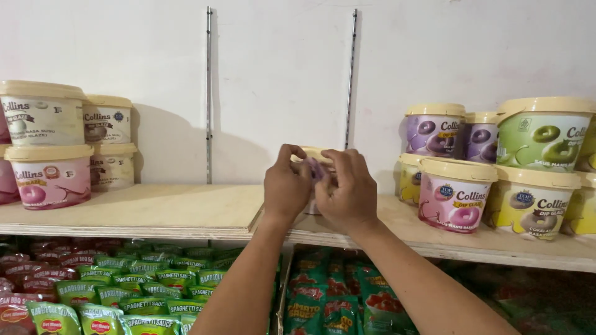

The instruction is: Wiping down plastic glaze tubs and wooden store shelves with a cloth and organizing the products.

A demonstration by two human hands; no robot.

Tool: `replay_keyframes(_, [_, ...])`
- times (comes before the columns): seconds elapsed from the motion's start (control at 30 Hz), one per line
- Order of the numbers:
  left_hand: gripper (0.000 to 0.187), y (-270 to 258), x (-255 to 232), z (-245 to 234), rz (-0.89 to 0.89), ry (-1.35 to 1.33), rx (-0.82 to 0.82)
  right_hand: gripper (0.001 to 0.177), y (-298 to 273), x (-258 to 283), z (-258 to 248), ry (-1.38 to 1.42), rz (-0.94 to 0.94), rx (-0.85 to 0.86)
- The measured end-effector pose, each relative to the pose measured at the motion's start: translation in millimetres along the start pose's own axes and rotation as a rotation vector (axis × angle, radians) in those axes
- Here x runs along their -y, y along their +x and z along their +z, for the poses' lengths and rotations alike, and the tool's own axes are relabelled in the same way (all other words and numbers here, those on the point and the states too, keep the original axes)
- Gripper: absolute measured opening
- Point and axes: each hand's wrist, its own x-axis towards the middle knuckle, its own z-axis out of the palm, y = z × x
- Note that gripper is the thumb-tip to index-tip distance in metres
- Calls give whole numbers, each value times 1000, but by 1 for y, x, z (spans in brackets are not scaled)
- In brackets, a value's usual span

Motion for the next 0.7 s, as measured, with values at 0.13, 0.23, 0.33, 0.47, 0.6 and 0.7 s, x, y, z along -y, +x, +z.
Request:
replay_keyframes(0.13, [15,1,14,-12,-315,45,-71,36,-2,-14,13,-125,-59,-62])
replay_keyframes(0.23, [9,4,25,-15,-121,493,-140,20,-8,-40,24,-118,172,217])
replay_keyframes(0.33, [32,7,-2,-21,-547,233,-136,43,1,-40,17,-110,427,312])
replay_keyframes(0.47, [30,7,-4,-24,-572,345,-28,61,11,-34,18,21,6,262])
replay_keyframes(0.6, [34,5,10,-25,-537,602,158,52,23,-18,19,-56,203,493])
replay_keyframes(0.7, [32,7,13,-25,-537,655,169,44,26,-25,22,-126,296,538])
